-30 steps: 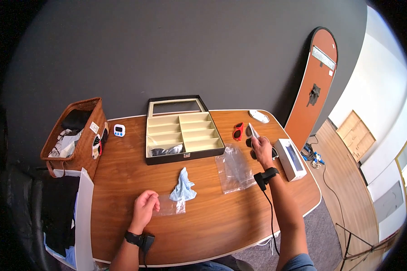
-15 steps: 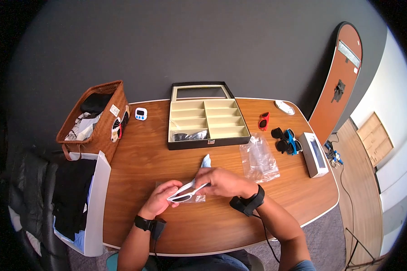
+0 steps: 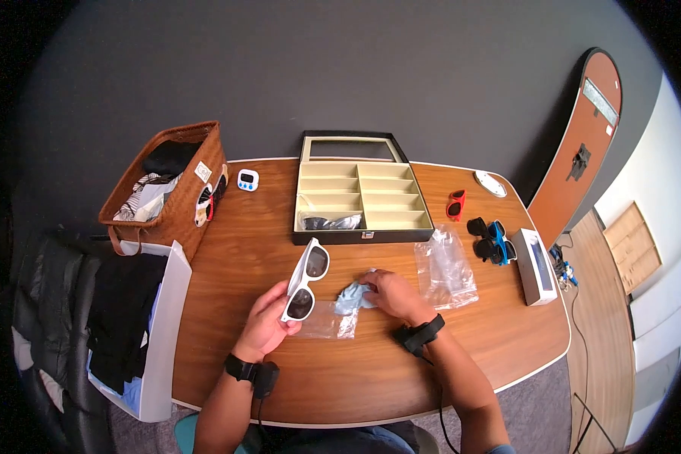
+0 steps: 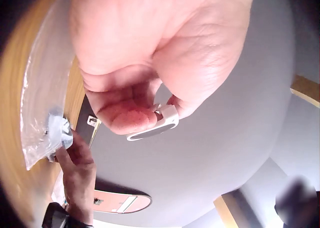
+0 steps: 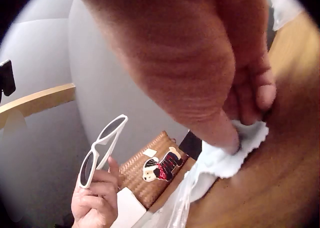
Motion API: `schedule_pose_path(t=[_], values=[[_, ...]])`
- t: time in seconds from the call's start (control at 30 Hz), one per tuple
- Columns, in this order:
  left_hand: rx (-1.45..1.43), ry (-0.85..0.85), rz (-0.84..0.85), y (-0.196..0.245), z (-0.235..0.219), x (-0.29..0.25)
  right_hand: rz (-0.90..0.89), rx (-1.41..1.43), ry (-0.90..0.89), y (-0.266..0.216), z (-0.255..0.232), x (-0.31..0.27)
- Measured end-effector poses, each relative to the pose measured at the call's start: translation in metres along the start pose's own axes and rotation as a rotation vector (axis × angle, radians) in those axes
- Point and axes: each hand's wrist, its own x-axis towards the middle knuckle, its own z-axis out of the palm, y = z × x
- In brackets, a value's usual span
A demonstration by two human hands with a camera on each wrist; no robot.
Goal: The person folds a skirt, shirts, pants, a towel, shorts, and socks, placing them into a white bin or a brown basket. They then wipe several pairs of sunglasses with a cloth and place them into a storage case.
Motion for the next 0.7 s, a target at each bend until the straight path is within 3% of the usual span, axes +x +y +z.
schedule_pose_path(t=[0.1, 0.17, 0.2, 0.27, 0.33, 0.4, 0.47, 0.53, 0.7], values=[[-0.041, -0.004, -0.016, -0.002, -0.002, 0.000, 0.025, 0.074, 0.052, -0.003, -0.005, -0.001], [-0.076, -0.002, -0.019, -0.003, -0.003, 0.001, 0.168, 0.285, 0.330, -0.014, -0.016, -0.007], [-0.102, -0.012, -0.027, -0.003, -0.004, 0.002, 0.170, 0.286, 0.327, -0.016, -0.018, -0.008], [-0.129, -0.023, -0.042, -0.005, -0.004, 0.002, 0.195, 0.524, 0.519, -0.019, -0.022, -0.011], [-0.124, -0.023, -0.101, -0.007, -0.004, 0.002, 0.166, 0.559, 0.595, -0.042, -0.019, -0.014], [-0.069, -0.028, -0.128, -0.012, -0.002, 0.000, -0.042, 0.372, 0.670, -0.058, -0.013, -0.016], [-0.013, -0.033, -0.151, -0.014, 0.002, -0.001, -0.046, 0.347, 0.637, -0.073, -0.005, -0.014], [0.070, -0.124, -0.292, -0.015, 0.006, -0.002, -0.100, 0.300, 0.602, -0.082, 0.001, -0.013], [0.147, -0.081, -0.279, -0.027, -0.006, 0.001, -0.299, 0.156, 0.449, -0.107, 0.017, -0.021]])
